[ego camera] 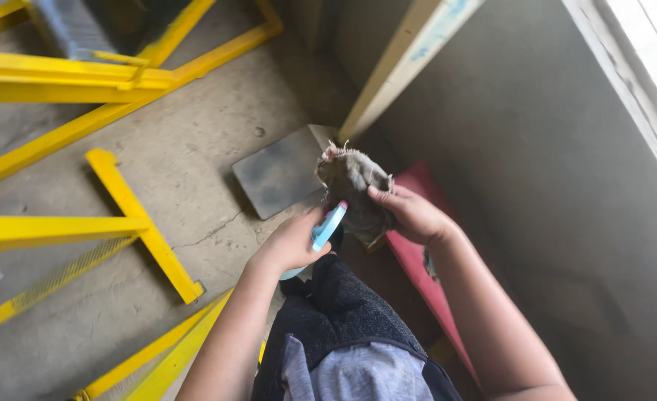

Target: Cleaning various pieces of gym equipment and a medical scale using a spray bottle and a cloth.

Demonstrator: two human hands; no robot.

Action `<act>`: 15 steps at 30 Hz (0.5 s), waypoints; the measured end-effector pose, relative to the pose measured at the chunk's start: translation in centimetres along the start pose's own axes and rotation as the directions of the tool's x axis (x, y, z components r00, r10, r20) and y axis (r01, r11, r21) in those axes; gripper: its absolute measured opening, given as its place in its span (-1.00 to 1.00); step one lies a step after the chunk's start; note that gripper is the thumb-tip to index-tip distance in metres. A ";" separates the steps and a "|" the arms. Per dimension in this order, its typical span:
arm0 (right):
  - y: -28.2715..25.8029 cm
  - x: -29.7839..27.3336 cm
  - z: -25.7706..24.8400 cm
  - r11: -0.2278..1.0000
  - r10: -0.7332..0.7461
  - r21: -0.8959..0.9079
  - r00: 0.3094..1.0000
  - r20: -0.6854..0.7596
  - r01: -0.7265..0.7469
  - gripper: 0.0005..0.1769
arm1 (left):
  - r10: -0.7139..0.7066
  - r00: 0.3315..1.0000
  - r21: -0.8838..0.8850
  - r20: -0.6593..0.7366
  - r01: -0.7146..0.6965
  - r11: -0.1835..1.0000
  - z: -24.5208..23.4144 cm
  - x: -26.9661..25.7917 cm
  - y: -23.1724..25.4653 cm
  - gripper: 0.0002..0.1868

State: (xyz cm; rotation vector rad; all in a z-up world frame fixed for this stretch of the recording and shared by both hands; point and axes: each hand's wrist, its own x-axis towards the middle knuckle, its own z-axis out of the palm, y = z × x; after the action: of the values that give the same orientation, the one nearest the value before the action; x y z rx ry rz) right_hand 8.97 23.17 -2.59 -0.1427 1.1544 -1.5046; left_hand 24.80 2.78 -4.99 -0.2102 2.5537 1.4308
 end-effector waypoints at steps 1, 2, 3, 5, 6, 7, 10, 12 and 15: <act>1.7 -0.8 -0.2 0.998 -0.028 0.062 0.999 -0.046 0.031 -0.48 | -0.020 0.998 0.040 0.055 0.018 0.999 1.0 0.5 -0.3 -0.43; 3.3 -1.5 -0.4 0.990 -0.054 0.122 0.994 -0.093 0.065 -0.45 | -0.041 0.993 0.081 0.108 0.032 0.996 2.0 1.1 -0.5 -0.46; 5.3 -2.1 -0.4 0.988 -0.073 0.130 0.990 -0.119 0.088 -0.45 | -0.019 0.991 0.089 0.132 0.007 0.996 2.7 1.2 -0.7 -0.46; 9.5 -2.9 -0.2 0.952 -0.110 0.258 0.972 -0.207 0.163 -0.44 | -0.015 0.983 0.071 0.183 0.002 0.997 4.1 1.1 -1.2 -0.35; 10.7 -3.2 -0.4 0.946 -0.120 0.269 0.966 -0.229 0.181 -0.44 | -0.003 0.978 0.078 0.207 -0.014 0.997 4.6 1.5 -1.4 -0.35; 12.2 -3.6 -0.4 0.936 -0.110 0.297 0.957 -0.268 0.191 -0.44 | -0.039 0.963 0.123 0.265 0.006 0.992 5.1 1.5 -1.6 -0.39; 16.0 -4.1 -0.9 0.913 -0.104 0.339 0.931 -0.349 0.229 -0.47 | -0.098 0.925 0.196 0.366 0.027 0.980 6.0 1.5 -1.0 -0.43; 17.3 -4.3 -1.2 0.905 -0.113 0.342 0.917 -0.383 0.254 -0.48 | -0.119 0.910 0.222 0.397 0.030 0.975 6.5 1.6 -0.7 -0.44; 17.0 -4.7 -0.6 0.885 -0.105 0.369 0.894 -0.435 0.284 -0.51 | -0.140 0.892 0.249 0.429 0.032 0.968 6.9 2.0 -0.5 -0.47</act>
State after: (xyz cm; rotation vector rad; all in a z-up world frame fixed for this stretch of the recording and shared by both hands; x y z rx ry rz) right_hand 21.75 30.10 -12.63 0.3798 1.1208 -2.0020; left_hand 23.68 8.40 -9.38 0.0396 2.2694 0.9885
